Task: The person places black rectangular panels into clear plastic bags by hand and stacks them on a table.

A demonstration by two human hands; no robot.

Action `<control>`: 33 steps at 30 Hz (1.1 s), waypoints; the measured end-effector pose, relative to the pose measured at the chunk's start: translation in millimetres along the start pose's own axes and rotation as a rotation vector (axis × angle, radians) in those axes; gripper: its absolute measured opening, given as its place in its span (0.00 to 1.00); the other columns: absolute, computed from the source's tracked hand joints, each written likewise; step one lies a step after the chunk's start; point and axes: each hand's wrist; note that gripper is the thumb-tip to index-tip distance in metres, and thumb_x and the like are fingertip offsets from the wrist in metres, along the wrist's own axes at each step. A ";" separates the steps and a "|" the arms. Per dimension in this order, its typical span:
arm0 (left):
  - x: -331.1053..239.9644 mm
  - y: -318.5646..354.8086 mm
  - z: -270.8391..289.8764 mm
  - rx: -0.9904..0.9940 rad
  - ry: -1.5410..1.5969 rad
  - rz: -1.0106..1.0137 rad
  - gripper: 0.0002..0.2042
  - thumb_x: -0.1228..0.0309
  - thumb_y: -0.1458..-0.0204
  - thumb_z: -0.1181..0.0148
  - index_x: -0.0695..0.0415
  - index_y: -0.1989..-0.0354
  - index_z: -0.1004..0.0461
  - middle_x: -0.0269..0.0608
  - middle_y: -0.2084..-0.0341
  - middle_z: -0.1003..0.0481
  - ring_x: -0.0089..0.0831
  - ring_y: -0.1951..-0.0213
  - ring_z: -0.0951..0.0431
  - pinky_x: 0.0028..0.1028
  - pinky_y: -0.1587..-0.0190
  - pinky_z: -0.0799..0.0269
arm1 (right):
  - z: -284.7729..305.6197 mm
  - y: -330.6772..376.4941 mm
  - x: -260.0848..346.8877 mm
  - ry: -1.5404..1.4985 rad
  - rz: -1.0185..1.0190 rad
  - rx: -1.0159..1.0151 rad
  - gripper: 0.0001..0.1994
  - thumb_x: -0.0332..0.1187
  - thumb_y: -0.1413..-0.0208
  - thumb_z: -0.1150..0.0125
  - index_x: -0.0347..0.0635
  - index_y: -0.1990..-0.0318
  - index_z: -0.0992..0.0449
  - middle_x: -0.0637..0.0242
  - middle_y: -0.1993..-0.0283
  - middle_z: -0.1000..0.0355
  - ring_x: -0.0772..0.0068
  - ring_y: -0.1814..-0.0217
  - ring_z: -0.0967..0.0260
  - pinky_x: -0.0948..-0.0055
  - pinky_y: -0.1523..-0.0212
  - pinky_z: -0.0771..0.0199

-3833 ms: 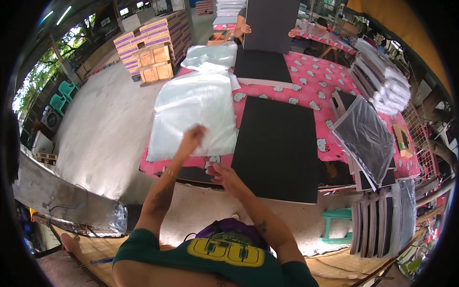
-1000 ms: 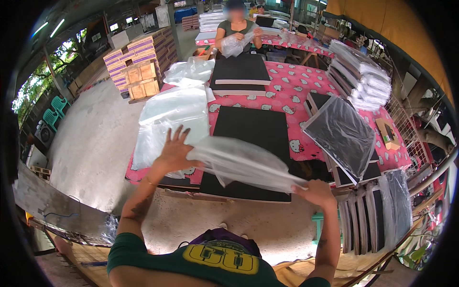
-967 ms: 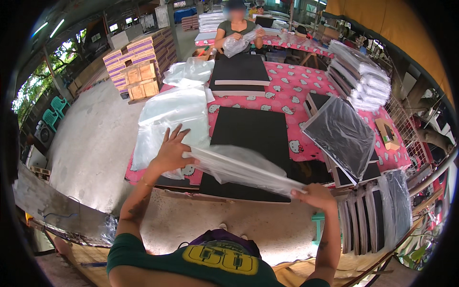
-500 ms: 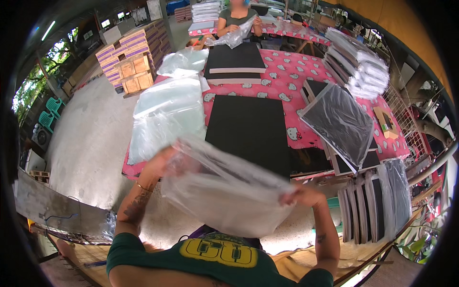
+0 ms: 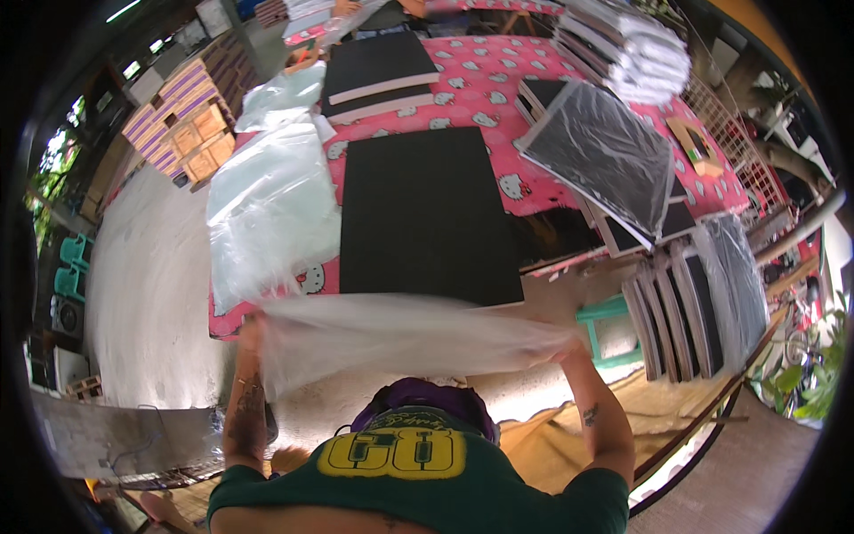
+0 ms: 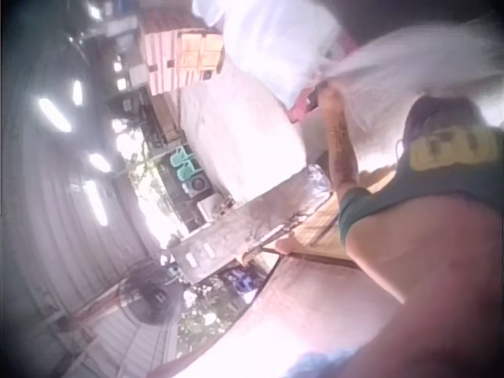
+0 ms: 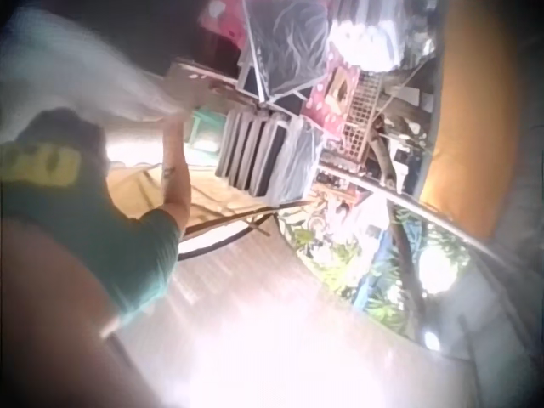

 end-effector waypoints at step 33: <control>-232.3 -142.3 -120.2 0.008 0.474 -0.662 0.14 0.72 0.41 0.54 0.63 0.48 0.34 0.39 0.54 0.28 0.30 0.52 0.28 0.29 0.51 0.30 | -227.5 -58.4 268.7 -0.292 0.883 0.096 0.09 0.35 0.40 0.49 0.44 0.55 0.28 0.69 0.65 0.24 0.74 0.61 0.28 0.66 0.53 0.32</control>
Point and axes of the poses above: each hand's wrist, its own y-axis away from the middle knuckle, its own z-axis out of the back of the hand, x = y × z
